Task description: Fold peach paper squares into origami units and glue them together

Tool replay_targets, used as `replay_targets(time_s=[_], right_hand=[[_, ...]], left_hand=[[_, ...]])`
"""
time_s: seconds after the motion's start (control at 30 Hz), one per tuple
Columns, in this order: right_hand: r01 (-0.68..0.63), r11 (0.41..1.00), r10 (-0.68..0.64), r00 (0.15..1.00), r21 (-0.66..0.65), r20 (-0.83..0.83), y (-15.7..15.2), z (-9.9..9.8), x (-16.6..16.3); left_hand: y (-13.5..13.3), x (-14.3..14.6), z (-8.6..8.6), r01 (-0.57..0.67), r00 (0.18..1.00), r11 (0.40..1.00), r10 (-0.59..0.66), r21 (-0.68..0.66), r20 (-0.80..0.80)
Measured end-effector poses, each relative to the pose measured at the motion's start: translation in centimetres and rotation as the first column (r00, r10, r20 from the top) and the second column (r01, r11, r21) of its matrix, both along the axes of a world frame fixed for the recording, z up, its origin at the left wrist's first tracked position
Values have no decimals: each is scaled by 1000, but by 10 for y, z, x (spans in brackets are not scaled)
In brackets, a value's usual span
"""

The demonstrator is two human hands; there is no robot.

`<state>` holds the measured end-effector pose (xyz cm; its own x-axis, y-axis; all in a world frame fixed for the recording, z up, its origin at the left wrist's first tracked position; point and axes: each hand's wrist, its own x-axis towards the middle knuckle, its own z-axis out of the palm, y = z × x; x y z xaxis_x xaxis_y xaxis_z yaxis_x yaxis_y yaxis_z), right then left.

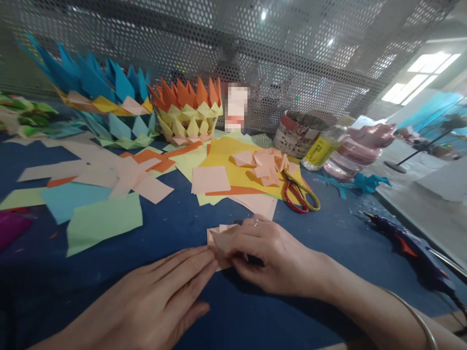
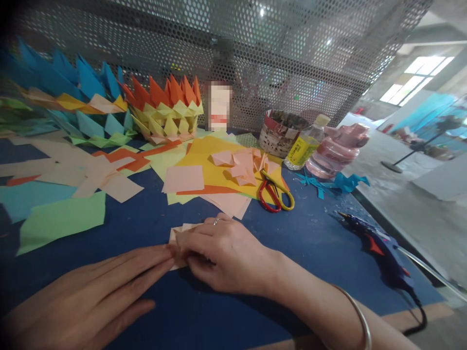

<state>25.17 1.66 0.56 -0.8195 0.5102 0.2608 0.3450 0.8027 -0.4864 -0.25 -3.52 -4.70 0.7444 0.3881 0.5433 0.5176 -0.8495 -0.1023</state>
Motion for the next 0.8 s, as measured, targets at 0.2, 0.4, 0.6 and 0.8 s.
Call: replay_targets(time_s=[0.2,0.4,0.6,0.8], right_hand=[[-34,999,33,999,-33,-36,5,-7,3],[-79,997,79,996,-2,-48,9,-8,6],[-122,992,122,991,-3,-53,11,-9,9],[-149,989,149,986,-3,-73,11,-5,8]], left_hand=[[0,-1,-5,-18,999,1000,18,10,-47],[0,-3,-9,-13,1000,999,13,-34,-5],[-1,-5,-12,-15,996,1000,15,5,-91],[1,-1,-5,-20,994,1000,18,-21,-104]])
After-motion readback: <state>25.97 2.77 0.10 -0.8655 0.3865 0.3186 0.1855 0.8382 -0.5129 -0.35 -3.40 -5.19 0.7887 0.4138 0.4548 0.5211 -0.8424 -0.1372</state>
